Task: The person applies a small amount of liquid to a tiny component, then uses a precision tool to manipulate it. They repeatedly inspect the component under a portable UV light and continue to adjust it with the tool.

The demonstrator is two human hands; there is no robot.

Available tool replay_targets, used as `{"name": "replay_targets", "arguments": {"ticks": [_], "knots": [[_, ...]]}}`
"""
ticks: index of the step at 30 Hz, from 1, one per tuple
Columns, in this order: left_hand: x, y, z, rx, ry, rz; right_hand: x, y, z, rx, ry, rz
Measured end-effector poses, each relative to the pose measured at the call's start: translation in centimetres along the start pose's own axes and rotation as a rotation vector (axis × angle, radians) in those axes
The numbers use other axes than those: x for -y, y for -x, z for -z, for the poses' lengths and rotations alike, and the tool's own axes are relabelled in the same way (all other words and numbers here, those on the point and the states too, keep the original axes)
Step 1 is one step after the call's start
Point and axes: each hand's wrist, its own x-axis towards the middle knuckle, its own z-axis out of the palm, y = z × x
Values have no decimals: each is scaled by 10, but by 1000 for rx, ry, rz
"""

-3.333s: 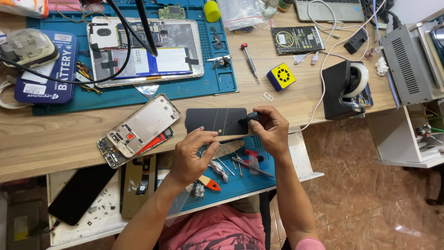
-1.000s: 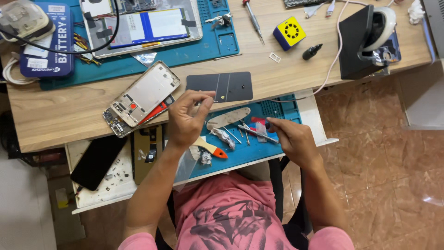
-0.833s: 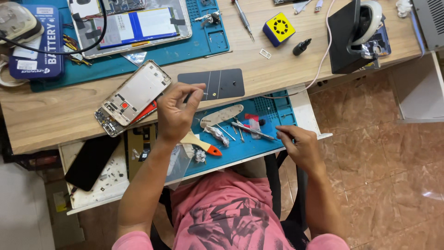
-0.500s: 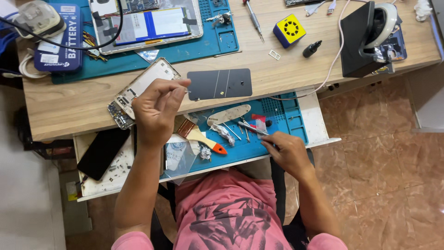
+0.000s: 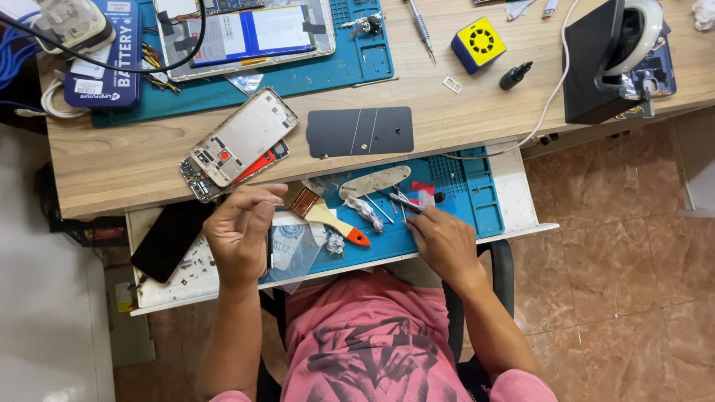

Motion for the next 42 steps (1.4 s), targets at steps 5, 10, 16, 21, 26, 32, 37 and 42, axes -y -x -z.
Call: {"name": "replay_targets", "arguments": {"ticks": [5, 10, 16, 21, 26, 32, 37, 42], "knots": [[1, 2, -4, 8, 4, 5, 1, 0, -2, -49, 27, -18], [2, 4, -6, 11, 13, 3, -8, 1, 12, -118, 94, -33], [4, 7, -9, 14, 15, 21, -7, 2, 14, -88, 164, -46], [5, 7, -14, 28, 28, 33, -6, 3, 13, -79, 188, -16], [0, 2, -21, 68, 20, 50, -13, 6, 8, -179, 138, -9], [6, -17, -39, 139, 11, 21, -18, 2, 13, -346, -69, 0], [11, -39, -57, 215, -20, -29, -16, -12, 33, -450, -564, -52], [29, -51, -75, 280, -37, -10, -27, -35, 36, -357, -1242, 105]]}}
